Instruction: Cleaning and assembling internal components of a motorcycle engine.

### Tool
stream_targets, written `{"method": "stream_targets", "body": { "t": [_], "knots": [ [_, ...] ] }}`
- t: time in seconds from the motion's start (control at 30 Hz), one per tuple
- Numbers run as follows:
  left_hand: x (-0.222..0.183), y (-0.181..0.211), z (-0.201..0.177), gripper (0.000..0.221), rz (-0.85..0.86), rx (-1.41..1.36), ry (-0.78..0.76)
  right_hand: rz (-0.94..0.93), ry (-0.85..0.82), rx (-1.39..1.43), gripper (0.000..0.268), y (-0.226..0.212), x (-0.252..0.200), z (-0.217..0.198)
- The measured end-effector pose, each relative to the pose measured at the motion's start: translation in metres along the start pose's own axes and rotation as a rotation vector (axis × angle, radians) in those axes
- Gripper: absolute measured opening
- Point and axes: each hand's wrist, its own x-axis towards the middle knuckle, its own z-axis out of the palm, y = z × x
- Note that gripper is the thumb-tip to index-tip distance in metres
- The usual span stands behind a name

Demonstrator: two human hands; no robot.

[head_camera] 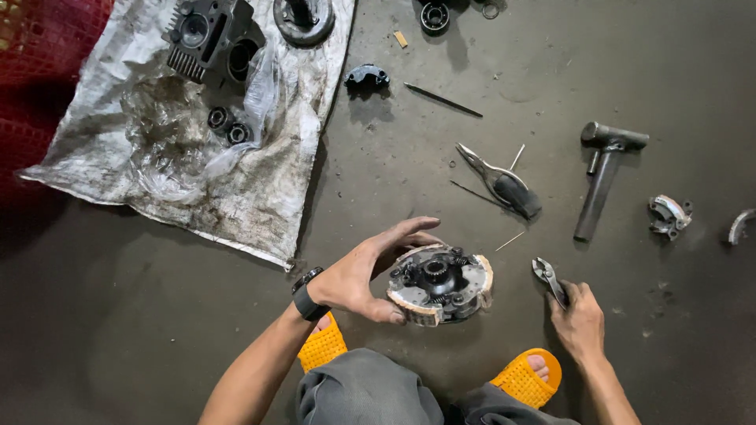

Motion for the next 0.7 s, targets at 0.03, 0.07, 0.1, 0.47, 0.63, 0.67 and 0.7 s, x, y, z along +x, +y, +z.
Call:
{"method": "stream_targets", "body": {
  "t": [0.03,0.07,0.1,0.47,0.63,0.67,0.7],
  "knots": [
    [0.000,0.002,0.001,0.128,-0.014,-0.034,-0.014,-0.001,0.009,0.008,0.036,0.000,0.000,0.000],
    [0.000,0.001,0.001,0.128,-0.015,-0.034,-0.013,-0.001,0.007,0.009,0.036,0.001,0.000,0.000],
    [0.000,0.000,0.002,0.127,-0.015,-0.034,-0.013,-0.003,0.004,0.011,0.036,0.002,0.000,0.000],
    [0.005,-0.001,0.003,0.129,-0.050,-0.147,-0.047,0.004,-0.032,-0.097,0.047,-0.005,0.000,-0.005],
    [0.005,-0.012,-0.002,0.129,-0.073,-0.200,-0.037,-0.115,0.092,-0.038,0.042,-0.012,0.005,-0.007],
    [0.005,-0.018,-0.004,0.129,-0.074,-0.200,-0.040,-0.112,0.093,-0.037,0.042,-0.015,0.009,-0.007],
    [0.005,-0.023,-0.006,0.126,-0.063,-0.157,-0.021,-0.131,0.139,-0.006,0.038,-0.019,0.010,-0.007]
  ]
}}
